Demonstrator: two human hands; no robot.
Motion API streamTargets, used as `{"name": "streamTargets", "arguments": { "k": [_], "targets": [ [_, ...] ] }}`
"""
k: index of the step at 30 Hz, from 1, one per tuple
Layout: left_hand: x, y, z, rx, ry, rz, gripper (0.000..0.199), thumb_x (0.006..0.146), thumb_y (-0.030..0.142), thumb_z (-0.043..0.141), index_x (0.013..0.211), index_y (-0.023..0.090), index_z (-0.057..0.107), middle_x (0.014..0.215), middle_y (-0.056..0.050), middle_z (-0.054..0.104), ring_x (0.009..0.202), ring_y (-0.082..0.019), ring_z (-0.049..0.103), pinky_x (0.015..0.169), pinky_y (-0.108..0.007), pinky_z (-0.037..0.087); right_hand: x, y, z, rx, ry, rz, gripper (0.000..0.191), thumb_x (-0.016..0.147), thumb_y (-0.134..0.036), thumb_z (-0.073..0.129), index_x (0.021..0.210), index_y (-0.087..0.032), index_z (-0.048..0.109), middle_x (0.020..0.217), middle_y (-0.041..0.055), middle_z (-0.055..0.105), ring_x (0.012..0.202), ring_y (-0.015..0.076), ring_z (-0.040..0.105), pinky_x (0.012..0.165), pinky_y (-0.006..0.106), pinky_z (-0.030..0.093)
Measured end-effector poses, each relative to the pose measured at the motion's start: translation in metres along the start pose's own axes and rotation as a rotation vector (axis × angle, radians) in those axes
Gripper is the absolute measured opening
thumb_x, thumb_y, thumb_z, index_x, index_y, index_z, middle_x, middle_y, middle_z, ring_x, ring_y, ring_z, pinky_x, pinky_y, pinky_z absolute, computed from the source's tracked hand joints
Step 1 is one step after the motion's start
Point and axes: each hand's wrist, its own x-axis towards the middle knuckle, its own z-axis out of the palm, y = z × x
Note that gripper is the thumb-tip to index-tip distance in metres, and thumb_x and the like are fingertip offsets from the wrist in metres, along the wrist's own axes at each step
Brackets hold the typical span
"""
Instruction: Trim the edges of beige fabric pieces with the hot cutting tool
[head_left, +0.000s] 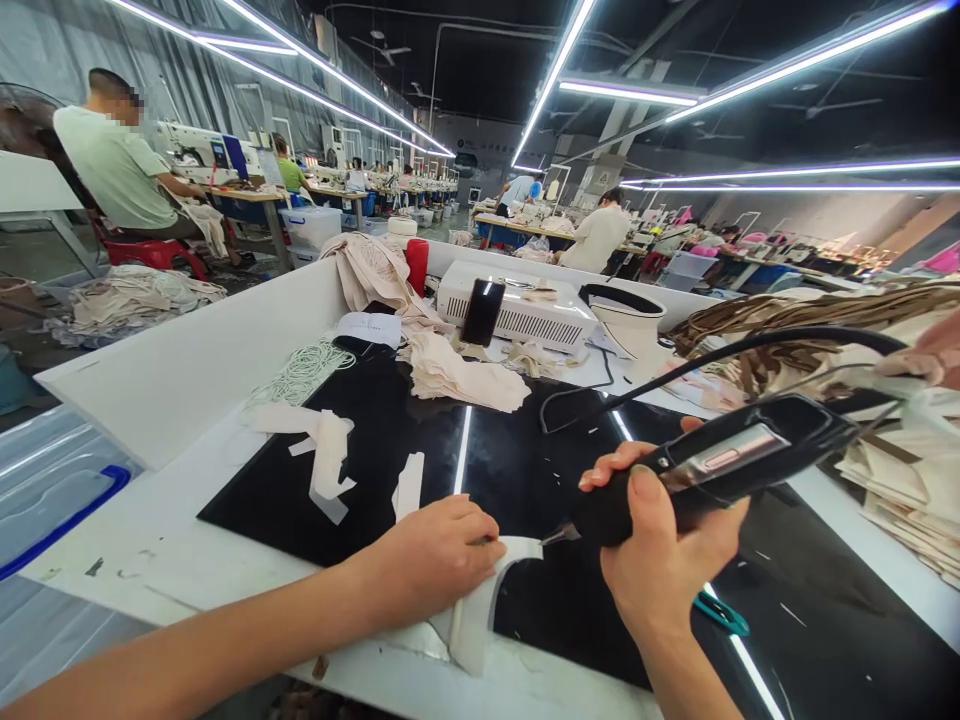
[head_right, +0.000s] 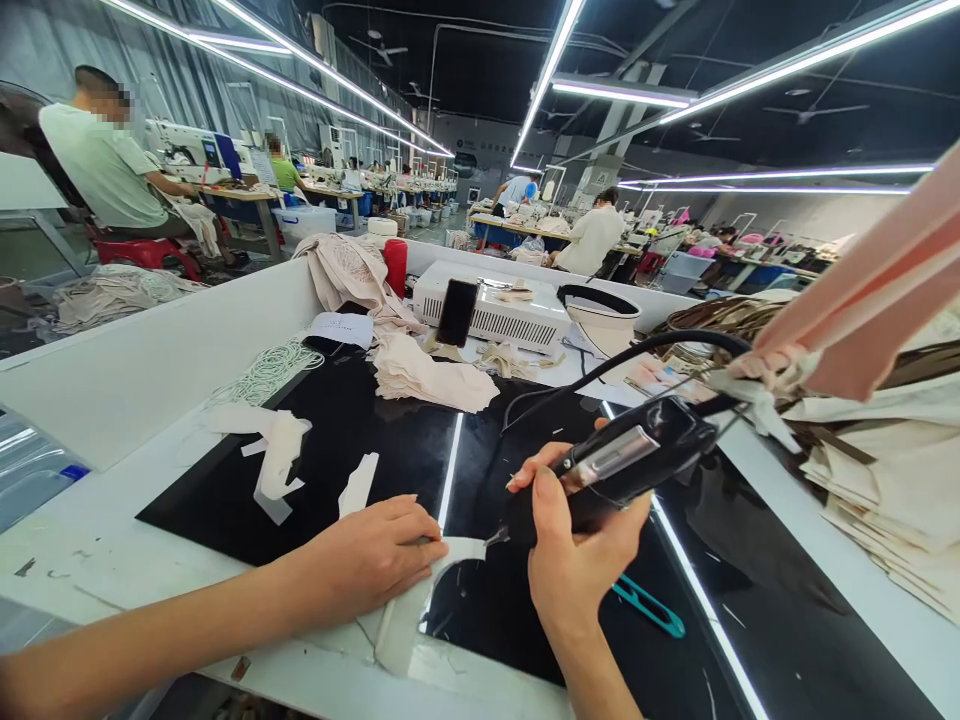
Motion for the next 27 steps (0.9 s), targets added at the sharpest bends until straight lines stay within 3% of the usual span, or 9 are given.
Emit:
{"name": "streamTargets", "arguments": {
  "k": [10, 27],
  "targets": [
    [-0.001, 0.000, 0.004, -0.027, 0.008, -0.031, 0.016, 0.107, 0.014, 0.053, 0.107, 0.013, 0.069, 0.104, -0.008, 0.067, 0.101, -0.017, 0.065, 0.095, -0.027, 0.056, -0.003, -0.005, 0.019, 0.077, -0.011, 0.057, 0.054, 0.081, -0.029, 0.081, 0.130, -0.028, 0.058, 0.079, -0.0059, 0.067, 0.062, 0.0135, 0.062, 0.056, 0.030, 0.057],
    [-0.006, 0.001, 0.008, -0.071, 0.006, -0.091, 0.012, 0.105, 0.019, 0.060, 0.113, 0.014, 0.068, 0.114, -0.007, 0.068, 0.105, -0.017, 0.065, 0.096, -0.027, 0.057, -0.005, -0.002, 0.023, 0.079, -0.028, 0.093, 0.054, 0.082, -0.029, 0.081, 0.131, -0.029, 0.058, 0.080, -0.0060, 0.067, 0.062, 0.0132, 0.062, 0.055, 0.029, 0.058]
  ]
}}
